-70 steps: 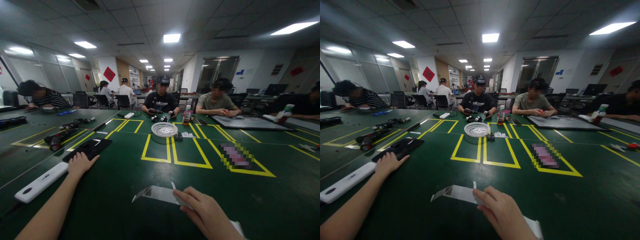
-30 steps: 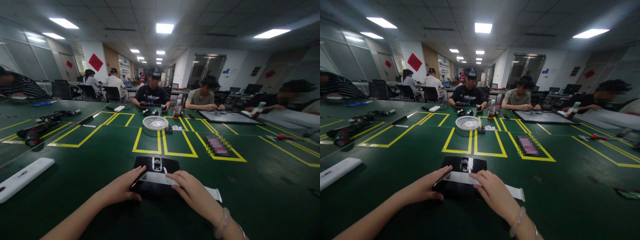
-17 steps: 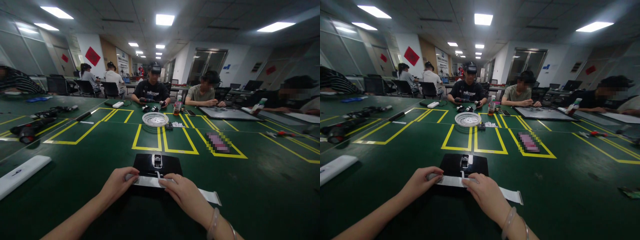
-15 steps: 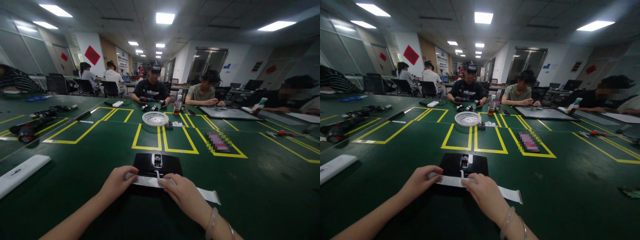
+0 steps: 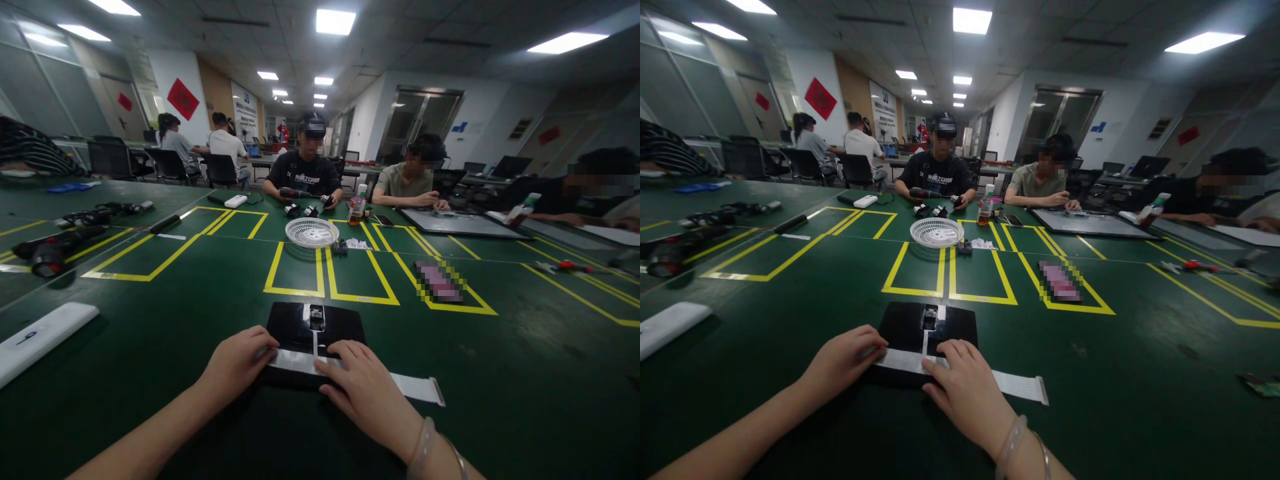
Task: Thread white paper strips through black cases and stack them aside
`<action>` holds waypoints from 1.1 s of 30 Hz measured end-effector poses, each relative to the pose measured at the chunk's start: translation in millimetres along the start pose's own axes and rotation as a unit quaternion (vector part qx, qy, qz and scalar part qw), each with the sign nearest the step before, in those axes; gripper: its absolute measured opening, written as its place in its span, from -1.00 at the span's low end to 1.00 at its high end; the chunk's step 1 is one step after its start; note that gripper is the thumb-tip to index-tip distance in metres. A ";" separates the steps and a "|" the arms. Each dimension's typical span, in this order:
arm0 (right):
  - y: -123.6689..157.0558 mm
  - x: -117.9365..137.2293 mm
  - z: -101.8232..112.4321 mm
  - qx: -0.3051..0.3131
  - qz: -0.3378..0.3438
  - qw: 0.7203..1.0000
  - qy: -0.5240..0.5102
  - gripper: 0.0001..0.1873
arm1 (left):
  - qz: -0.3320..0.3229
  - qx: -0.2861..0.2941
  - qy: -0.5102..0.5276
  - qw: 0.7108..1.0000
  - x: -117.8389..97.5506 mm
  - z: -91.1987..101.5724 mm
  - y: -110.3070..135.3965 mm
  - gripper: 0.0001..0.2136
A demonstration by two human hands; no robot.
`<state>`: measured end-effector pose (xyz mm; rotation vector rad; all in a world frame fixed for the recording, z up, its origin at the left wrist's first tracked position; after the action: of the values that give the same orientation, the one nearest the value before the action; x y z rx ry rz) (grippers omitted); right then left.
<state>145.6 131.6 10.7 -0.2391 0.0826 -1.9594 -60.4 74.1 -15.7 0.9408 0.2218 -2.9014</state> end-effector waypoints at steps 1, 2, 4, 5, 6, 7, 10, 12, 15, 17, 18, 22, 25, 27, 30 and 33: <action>0.2 -0.2 0.2 -0.003 0.000 1.000 -0.003 -0.59 | -0.009 -0.002 -0.014 1.000 -1.7 0.6 0.0 -0.84; 0.4 -0.6 0.1 -0.005 0.001 1.000 -0.005 -0.57 | -0.020 -0.008 -0.028 0.999 -3.5 1.7 0.1 -0.84; 1.1 -1.9 -1.3 -0.005 0.003 1.000 -0.008 -0.54 | -0.046 -0.024 -0.053 0.997 -7.1 4.8 0.6 -0.83; 1.4 -2.6 -2.1 -0.004 0.006 1.000 -0.009 -0.52 | -0.061 -0.031 -0.062 0.996 -8.9 6.5 1.2 -0.79; 1.8 -3.2 -2.4 -0.004 0.010 1.000 -0.010 -0.49 | -0.075 -0.037 -0.071 0.994 -10.5 8.5 2.0 -0.73; 2.3 -4.0 -1.8 -0.005 0.014 1.000 -0.010 -0.46 | -0.089 -0.041 -0.079 0.992 -12.0 10.7 3.1 -0.64; 4.4 -8.9 9.5 -0.045 0.022 0.999 -0.016 -0.39 | -0.129 -0.046 -0.110 0.984 -17.8 18.2 8.0 -0.46; 8.1 -16.0 25.6 -0.113 0.010 0.993 -0.018 -0.44 | -0.154 -0.060 -0.133 0.977 -24.5 24.3 12.3 -0.46; 17.7 -28.2 49.4 -0.224 -0.007 0.974 -0.020 -0.52 | -0.210 -0.056 -0.181 0.959 -41.0 22.4 17.5 -0.45; 23.6 -36.1 58.1 -0.267 -0.020 0.963 -0.015 -0.56 | -0.237 -0.009 -0.214 0.948 -49.2 10.1 16.9 -0.38; 25.6 -39.3 60.4 -0.279 -0.024 0.960 -0.015 -0.57 | -0.238 0.019 -0.226 0.944 -50.3 3.2 15.0 -0.33; 28.4 -45.7 62.1 -0.287 -0.031 0.957 -0.015 -0.58 | -0.186 0.086 -0.237 0.950 -36.2 -12.3 2.1 -0.21; 29.3 -44.0 64.0 -0.288 -0.020 0.957 -0.011 -0.58 | -0.162 0.106 -0.225 0.955 -23.1 -15.6 -2.4 -0.24; 30.7 -42.9 66.3 -0.293 -0.010 0.956 -0.006 -0.59 | -0.161 0.106 -0.223 0.955 -19.6 -16.9 -2.3 -0.24; 33.7 -46.2 70.2 -0.303 -0.012 0.953 -0.002 -0.60 | -0.159 0.101 -0.237 0.953 -19.3 -19.4 -0.8 -0.25; 37.1 -53.9 74.6 -0.320 -0.029 0.947 -0.003 -0.62 | -0.152 0.103 -0.250 0.951 -18.9 -21.9 -0.2 -0.25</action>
<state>214.7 170.6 70.4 -0.6761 0.7199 -1.9370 -32.5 78.4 -22.1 0.1650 0.0253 -3.3738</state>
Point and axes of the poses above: each hand's wrist, its own y-axis away from the middle knuckle, its own z-axis out of the back of the hand, x = y × z, the point moved 7 cm from there along -y, towards the middle knuckle, and after that the axes turned 1 degree about z, right-handed, at the moved point
